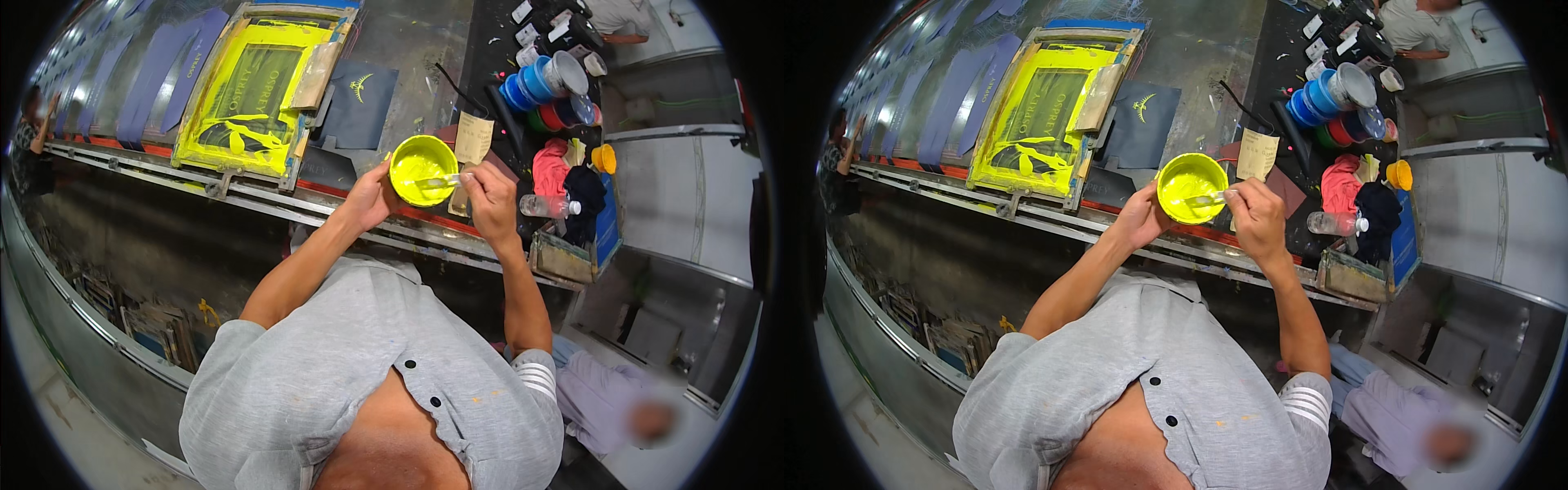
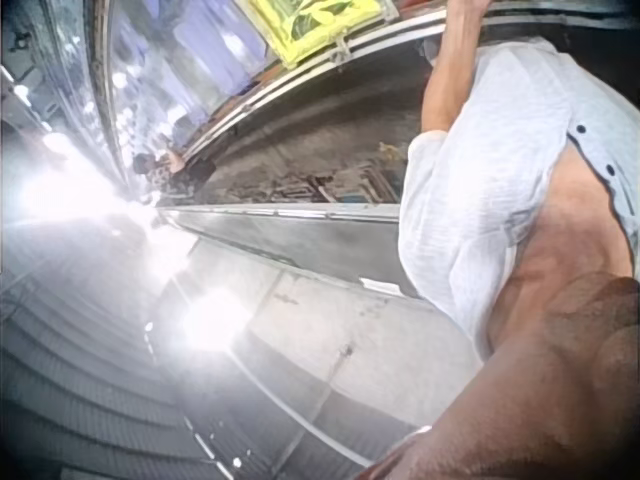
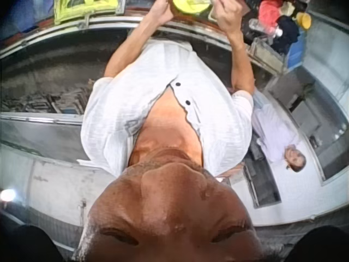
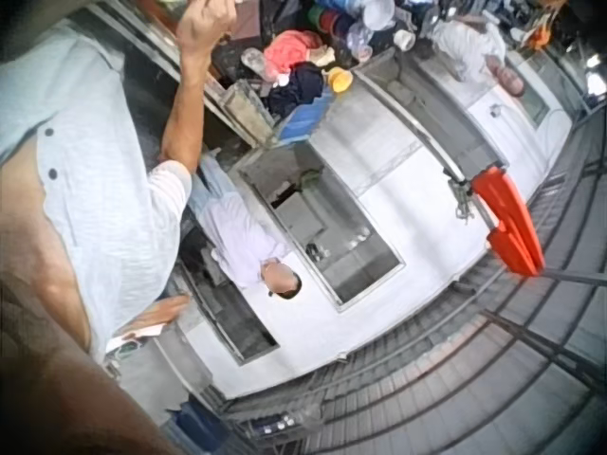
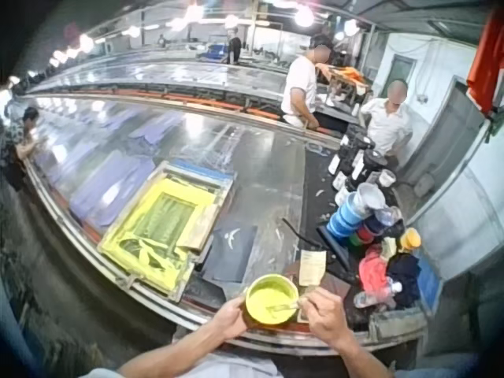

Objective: The person performs screen printing on fabric pieces using a squeegee and neon yellow ink. They repeatedly pull ink across a screen, lift the screen to reveal printed fabric, and replenish ink from a cup. The person also mixes ink in a cup and wipes the squeegee with a cloth.

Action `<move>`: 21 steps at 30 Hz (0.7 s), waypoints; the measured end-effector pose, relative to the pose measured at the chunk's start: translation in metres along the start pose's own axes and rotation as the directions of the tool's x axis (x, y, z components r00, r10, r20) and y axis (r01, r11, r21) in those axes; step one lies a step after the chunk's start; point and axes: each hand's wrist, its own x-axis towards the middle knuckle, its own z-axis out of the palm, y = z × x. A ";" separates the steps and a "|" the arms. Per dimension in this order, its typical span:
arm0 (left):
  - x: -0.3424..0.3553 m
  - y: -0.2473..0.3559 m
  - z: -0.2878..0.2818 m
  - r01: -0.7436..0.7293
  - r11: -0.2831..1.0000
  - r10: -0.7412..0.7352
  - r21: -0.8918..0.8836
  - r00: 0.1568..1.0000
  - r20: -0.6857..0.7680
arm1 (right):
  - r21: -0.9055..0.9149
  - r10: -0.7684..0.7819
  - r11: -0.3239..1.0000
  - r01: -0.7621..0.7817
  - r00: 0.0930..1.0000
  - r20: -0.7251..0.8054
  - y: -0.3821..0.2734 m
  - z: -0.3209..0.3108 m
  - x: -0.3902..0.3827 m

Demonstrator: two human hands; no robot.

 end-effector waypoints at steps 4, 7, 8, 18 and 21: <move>-0.047 -0.008 -0.023 0.018 0.999 -0.018 0.042 1.000 -0.006 | 0.063 -0.179 0.982 0.179 0.984 -0.006 -0.033 0.024 -0.015; -0.076 -0.008 -0.048 0.047 0.997 -0.045 0.068 0.999 -0.024 | -0.108 -0.425 0.899 0.424 0.905 0.020 -0.050 0.040 -0.012; -0.086 -0.007 -0.056 0.037 0.997 -0.035 0.064 0.999 -0.023 | -0.163 -0.430 0.886 0.433 0.901 0.058 -0.060 0.044 -0.016; -0.224 0.022 -0.103 -0.075 0.997 0.076 0.033 0.997 -0.017 | -0.201 0.017 0.979 -0.023 0.999 -0.034 -0.177 0.125 -0.104; -0.257 0.029 -0.126 -0.085 0.996 0.085 0.005 0.996 0.013 | 0.028 0.115 0.993 -0.114 0.993 -0.035 -0.189 0.165 -0.126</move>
